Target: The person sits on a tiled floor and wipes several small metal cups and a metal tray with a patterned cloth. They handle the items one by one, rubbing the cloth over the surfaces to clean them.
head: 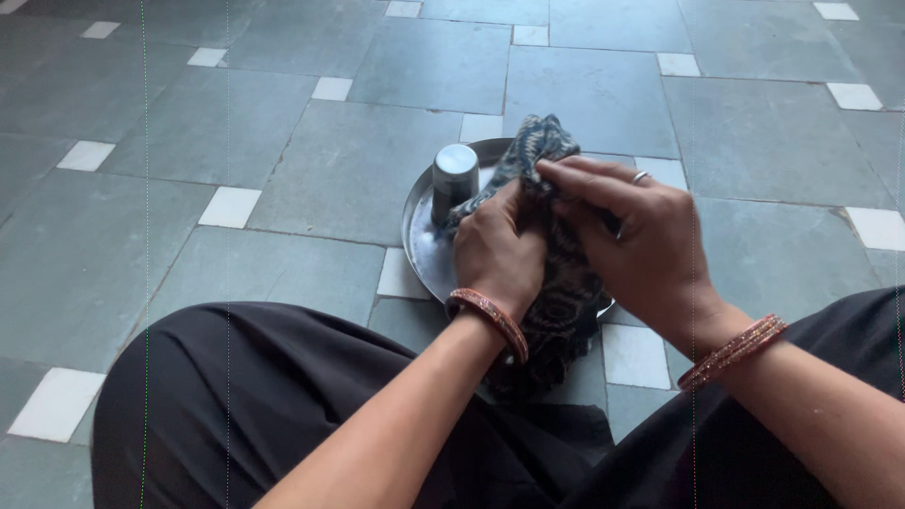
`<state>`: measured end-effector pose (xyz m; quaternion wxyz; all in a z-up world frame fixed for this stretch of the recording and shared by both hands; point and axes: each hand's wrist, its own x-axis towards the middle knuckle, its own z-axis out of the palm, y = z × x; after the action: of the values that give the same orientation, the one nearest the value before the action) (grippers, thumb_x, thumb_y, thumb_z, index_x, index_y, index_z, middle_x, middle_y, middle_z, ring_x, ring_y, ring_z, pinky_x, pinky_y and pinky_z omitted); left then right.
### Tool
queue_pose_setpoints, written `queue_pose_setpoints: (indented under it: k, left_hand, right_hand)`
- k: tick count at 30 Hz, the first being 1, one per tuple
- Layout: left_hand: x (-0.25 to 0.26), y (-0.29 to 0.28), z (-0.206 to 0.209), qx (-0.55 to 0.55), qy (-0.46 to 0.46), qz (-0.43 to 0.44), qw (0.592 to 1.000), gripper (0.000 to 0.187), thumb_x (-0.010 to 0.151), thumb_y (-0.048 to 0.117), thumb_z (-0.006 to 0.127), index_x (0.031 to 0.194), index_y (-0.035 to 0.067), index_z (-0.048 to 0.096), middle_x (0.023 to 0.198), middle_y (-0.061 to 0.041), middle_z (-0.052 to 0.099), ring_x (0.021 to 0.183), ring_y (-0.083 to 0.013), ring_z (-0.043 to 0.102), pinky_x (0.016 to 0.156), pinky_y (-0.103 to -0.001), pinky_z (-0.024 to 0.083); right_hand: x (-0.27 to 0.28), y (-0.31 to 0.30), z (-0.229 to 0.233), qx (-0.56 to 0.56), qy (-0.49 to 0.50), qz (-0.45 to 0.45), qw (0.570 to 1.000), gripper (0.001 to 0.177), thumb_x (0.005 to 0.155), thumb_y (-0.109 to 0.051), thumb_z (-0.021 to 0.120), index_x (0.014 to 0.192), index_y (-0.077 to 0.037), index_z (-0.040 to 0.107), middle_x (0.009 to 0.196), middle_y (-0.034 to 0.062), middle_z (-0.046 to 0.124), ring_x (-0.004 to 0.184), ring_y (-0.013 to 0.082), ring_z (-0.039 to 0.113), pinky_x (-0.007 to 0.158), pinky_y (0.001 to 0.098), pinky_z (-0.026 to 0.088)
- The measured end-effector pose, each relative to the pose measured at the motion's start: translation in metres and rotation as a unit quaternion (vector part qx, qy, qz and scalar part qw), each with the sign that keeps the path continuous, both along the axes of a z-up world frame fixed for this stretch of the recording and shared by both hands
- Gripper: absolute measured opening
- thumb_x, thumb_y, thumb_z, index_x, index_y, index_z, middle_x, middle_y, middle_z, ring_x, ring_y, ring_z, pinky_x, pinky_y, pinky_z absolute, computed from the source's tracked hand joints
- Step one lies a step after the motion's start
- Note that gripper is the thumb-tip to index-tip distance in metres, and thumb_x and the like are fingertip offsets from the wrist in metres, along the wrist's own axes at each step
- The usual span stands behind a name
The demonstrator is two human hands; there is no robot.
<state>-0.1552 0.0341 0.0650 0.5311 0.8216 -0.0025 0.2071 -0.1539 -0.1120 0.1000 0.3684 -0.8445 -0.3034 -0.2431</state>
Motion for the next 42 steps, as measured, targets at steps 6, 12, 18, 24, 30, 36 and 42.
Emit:
queue_pose_setpoints:
  k: [6,12,18,24,30,36,42]
  left_hand:
    - [-0.011,-0.012,0.008,0.005,-0.009,-0.074,0.997,0.023,0.093,0.027,0.067,0.113,0.018,0.072,0.099,-0.01,0.077,0.091,-0.0287,0.077,0.079,-0.04,0.059]
    - [-0.02,-0.023,0.012,0.073,-0.019,-0.114,0.991,0.021,0.094,0.032,0.067,0.11,0.02,0.074,0.093,-0.011,0.077,0.086,-0.0318,0.075,0.077,-0.043,0.057]
    - [-0.009,-0.008,0.001,0.075,-0.022,-0.063,0.995,0.019,0.093,0.027,0.067,0.109,0.02,0.074,0.091,-0.012,0.076,0.085,-0.0341,0.074,0.077,-0.045,0.057]
    - [0.005,0.002,-0.009,0.097,0.01,0.003,0.995,0.018,0.088,0.014,0.063,0.105,0.016,0.071,0.09,-0.014,0.075,0.088,-0.0374,0.072,0.079,-0.049,0.055]
    - [0.0,-0.004,-0.003,0.098,-0.001,-0.024,0.995,0.013,0.09,0.017,0.065,0.102,0.014,0.07,0.089,-0.013,0.076,0.088,-0.0362,0.072,0.077,-0.048,0.055]
    - [-0.017,-0.017,0.002,0.1,-0.065,-0.116,0.986,0.016,0.094,0.023,0.065,0.108,0.018,0.072,0.093,-0.01,0.076,0.085,-0.0312,0.074,0.074,-0.043,0.057]
    - [-0.025,-0.026,-0.004,0.131,-0.114,-0.142,0.974,0.014,0.098,0.024,0.065,0.108,0.017,0.071,0.098,-0.007,0.077,0.087,-0.0288,0.074,0.077,-0.042,0.057]
  right_hand:
    - [0.03,-0.025,-0.011,0.112,0.027,-0.083,0.99,0.038,0.099,0.007,0.064,0.132,-0.008,0.073,0.121,0.0108,0.077,0.103,0.0147,0.074,0.092,0.027,0.059]
    - [0.056,-0.048,-0.012,0.313,0.218,-0.06,0.923,0.029,0.101,0.001,0.06,0.128,-0.003,0.072,0.117,0.0094,0.075,0.096,0.0082,0.071,0.084,0.0216,0.061]
    - [0.039,-0.029,-0.01,0.219,0.195,-0.012,0.956,0.033,0.097,0.004,0.061,0.128,-0.004,0.071,0.117,0.0115,0.076,0.1,0.0124,0.073,0.088,0.0238,0.062]
    - [0.013,-0.002,-0.01,0.026,0.044,-0.001,0.999,0.035,0.093,0.004,0.07,0.124,-0.011,0.074,0.126,0.0128,0.073,0.114,0.0201,0.073,0.098,0.0311,0.06]
    - [0.017,-0.011,-0.01,0.024,0.009,-0.029,0.999,0.033,0.095,0.005,0.068,0.121,-0.013,0.076,0.122,0.0112,0.074,0.104,0.0184,0.074,0.09,0.0285,0.063]
    - [0.047,-0.041,-0.013,0.244,0.169,-0.069,0.952,0.03,0.101,0.004,0.062,0.127,-0.007,0.074,0.114,0.0079,0.076,0.093,0.0103,0.07,0.08,0.0226,0.061]
    - [0.051,-0.048,-0.007,0.325,0.268,-0.084,0.903,0.027,0.1,0.001,0.062,0.124,-0.004,0.072,0.11,0.0064,0.076,0.088,0.0064,0.072,0.074,0.0195,0.063]
